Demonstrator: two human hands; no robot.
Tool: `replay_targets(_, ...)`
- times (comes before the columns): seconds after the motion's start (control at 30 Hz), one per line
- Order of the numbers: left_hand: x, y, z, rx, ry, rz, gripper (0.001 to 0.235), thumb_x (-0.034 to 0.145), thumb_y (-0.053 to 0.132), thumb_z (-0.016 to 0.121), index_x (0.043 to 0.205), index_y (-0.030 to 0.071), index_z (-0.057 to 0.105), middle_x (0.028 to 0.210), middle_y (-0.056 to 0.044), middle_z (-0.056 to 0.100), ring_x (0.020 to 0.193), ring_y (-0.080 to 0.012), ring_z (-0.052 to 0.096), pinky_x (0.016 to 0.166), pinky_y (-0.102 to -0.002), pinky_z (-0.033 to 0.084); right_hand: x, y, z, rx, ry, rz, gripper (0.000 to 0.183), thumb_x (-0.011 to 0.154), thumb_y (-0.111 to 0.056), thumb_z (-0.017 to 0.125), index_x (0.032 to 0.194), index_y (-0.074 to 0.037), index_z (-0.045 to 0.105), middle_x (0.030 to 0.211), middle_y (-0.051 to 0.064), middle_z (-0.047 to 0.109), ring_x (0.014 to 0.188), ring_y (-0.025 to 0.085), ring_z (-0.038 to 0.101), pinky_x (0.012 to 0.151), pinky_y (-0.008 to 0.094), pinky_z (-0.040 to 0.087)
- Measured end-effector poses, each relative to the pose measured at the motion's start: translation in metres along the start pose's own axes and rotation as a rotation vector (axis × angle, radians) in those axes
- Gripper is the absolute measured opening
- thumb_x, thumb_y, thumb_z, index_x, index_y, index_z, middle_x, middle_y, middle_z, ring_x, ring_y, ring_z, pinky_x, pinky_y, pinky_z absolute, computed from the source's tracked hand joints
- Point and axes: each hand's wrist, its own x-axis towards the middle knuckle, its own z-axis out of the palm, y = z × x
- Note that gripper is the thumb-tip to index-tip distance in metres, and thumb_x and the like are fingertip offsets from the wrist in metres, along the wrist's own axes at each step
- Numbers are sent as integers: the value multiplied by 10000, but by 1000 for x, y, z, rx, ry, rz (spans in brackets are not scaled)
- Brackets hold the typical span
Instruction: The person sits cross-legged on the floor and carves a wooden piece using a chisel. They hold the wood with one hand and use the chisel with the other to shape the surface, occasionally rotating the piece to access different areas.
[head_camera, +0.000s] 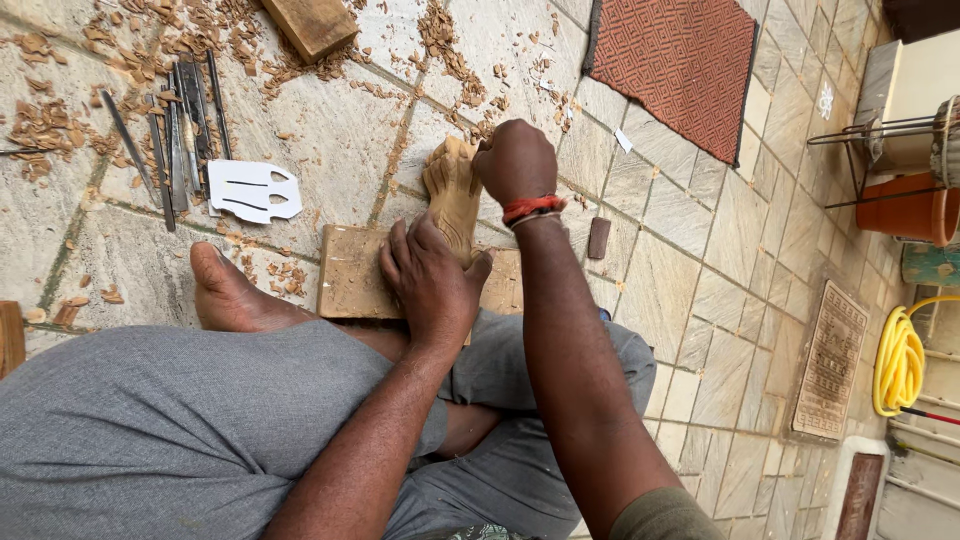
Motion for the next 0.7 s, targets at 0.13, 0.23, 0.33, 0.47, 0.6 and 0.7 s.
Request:
replay_targets(0.13, -2, -2, 2, 30, -21, -5, 910, 800, 447, 854, 1378, -68, 375, 1351, -286, 507, 1432, -454, 336, 1196, -630, 138, 5, -3, 9, 90, 47, 63, 71, 826, -162, 795, 807, -94, 789, 758, 101, 763, 655, 202, 730, 643, 385, 594)
replay_targets(0.23, 1, -2, 2, 17, -17, 3, 900, 806, 444, 849, 1377, -64, 374, 1359, -274, 509, 1433, -457, 331, 1192, -637, 134, -16, -9, 18, 78, 63, 107, 92, 878, -126, 751, 798, -82, 770, 744, 76, 764, 637, 179, 712, 585, 347, 592)
replay_targets(0.33, 1, -4, 3, 21, 7, 17, 887, 823, 445, 841, 1380, -64, 375, 1365, -266, 511, 1441, -452, 333, 1199, -636, 139, -35, -1, 7, 50, -37, 32, 78, 856, -143, 765, 801, -102, 805, 745, 68, 768, 617, 151, 704, 605, 328, 557)
replay_targets(0.47, -1, -3, 8, 21, 16, 25, 928, 812, 458, 845, 1398, -77, 363, 1365, -279, 504, 1432, -459, 328, 1187, -632, 144, -30, 4, -4, 242, 143, 55, 69, 864, -163, 759, 857, -107, 798, 740, 39, 763, 576, 120, 705, 561, 303, 573)
replay_targets(0.6, -1, -5, 7, 30, -2, 2, 919, 811, 477, 842, 1393, -56, 371, 1361, -273, 507, 1428, -453, 333, 1182, -628, 151, -31, -6, 8, 236, 188, 77, 92, 845, -194, 789, 849, -102, 795, 716, 43, 763, 560, 130, 686, 534, 320, 561)
replay_targets(0.7, 1, -4, 5, 72, 3, 17, 912, 816, 491, 827, 1398, -47, 375, 1372, -248, 515, 1442, -438, 344, 1198, -630, 154, -39, -14, 7, 139, 134, 120, 97, 866, -183, 769, 833, -97, 799, 714, 60, 765, 567, 142, 687, 553, 329, 559)
